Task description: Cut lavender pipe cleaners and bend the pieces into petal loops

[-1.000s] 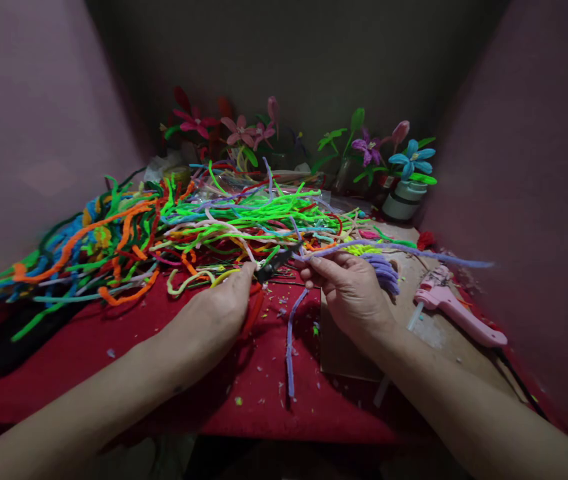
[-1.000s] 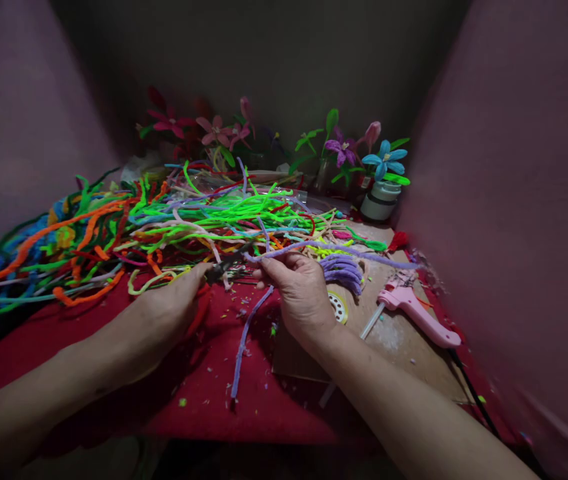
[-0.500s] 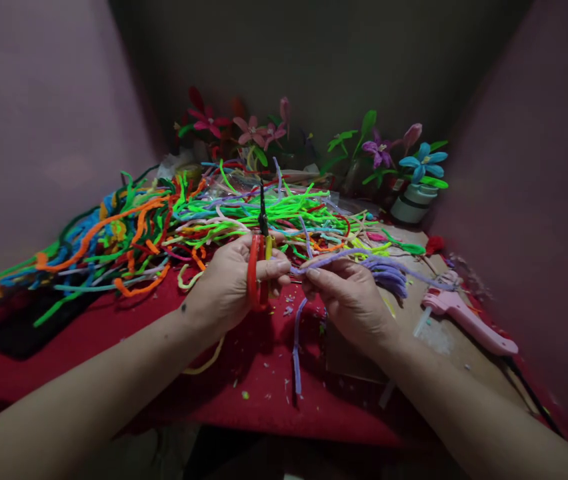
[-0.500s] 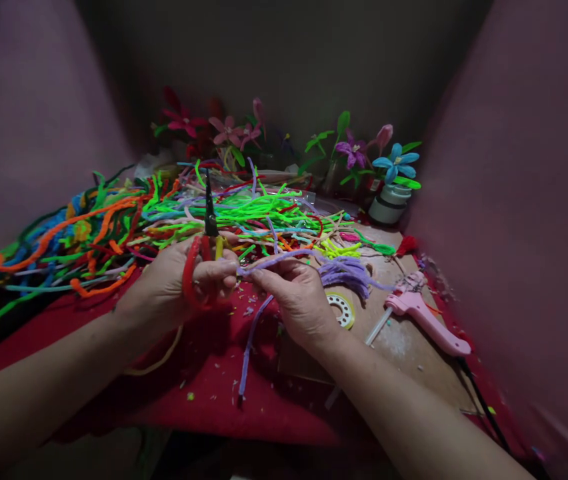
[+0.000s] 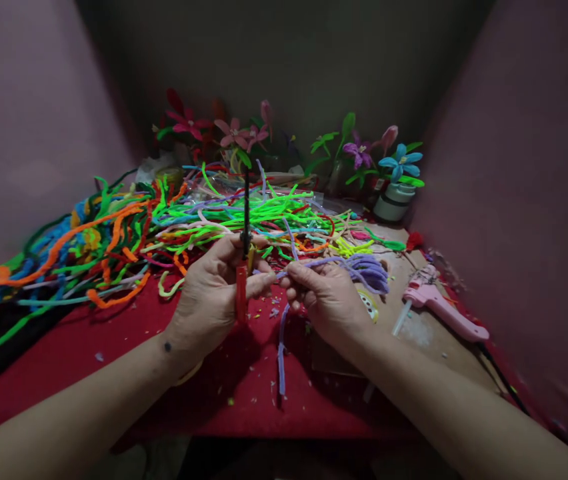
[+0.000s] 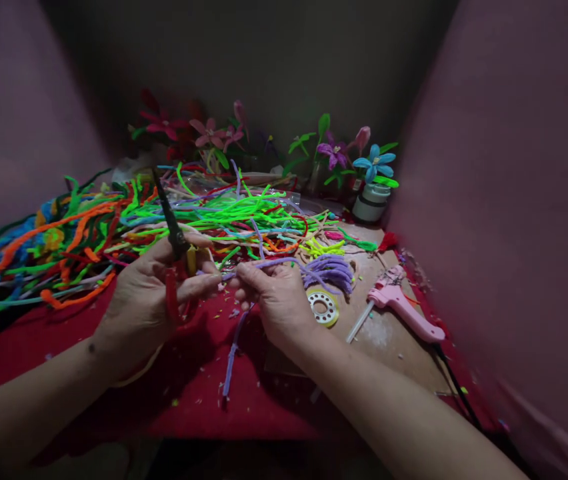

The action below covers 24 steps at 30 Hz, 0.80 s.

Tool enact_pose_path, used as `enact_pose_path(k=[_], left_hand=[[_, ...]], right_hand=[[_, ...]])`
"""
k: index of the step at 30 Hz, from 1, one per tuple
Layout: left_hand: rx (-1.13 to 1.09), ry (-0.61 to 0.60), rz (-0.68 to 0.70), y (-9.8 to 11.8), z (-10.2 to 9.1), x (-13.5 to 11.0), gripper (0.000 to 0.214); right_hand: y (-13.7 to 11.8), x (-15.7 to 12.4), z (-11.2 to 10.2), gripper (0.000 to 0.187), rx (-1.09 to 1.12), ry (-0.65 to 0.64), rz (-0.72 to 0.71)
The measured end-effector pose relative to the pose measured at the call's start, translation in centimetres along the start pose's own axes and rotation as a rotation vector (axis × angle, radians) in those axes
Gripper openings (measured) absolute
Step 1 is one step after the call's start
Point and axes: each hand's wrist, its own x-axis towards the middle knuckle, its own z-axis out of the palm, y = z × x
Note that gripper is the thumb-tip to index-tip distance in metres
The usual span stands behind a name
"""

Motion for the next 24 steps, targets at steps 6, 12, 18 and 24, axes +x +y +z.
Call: enact_pose_path(k=[6,12,18,24], left_hand=[[-0.015,0.065,-0.058,-0.1,-1.4,1.3,0.038],[-0.088,0.134,-0.154,-0.1,-2.9,2.6,0.036],[-0.101,0.198,-0.203,-0.1,-3.8,3.1,0.039],[-0.070,0.173,-0.173,-0.3,-4.0,3.2,0.039]], right_hand=[[-0.9,1.0,-0.9,0.013,0.167,0.039,-0.071],[-1.6,1.9,-1.9,0.011,0.228,0.103,-0.128],[-1.4,2.1,-2.2,0.017,0.191,0.099,-0.150],[-1.5,1.9,-2.0,0.017,0.154,0.065,-0.157]])
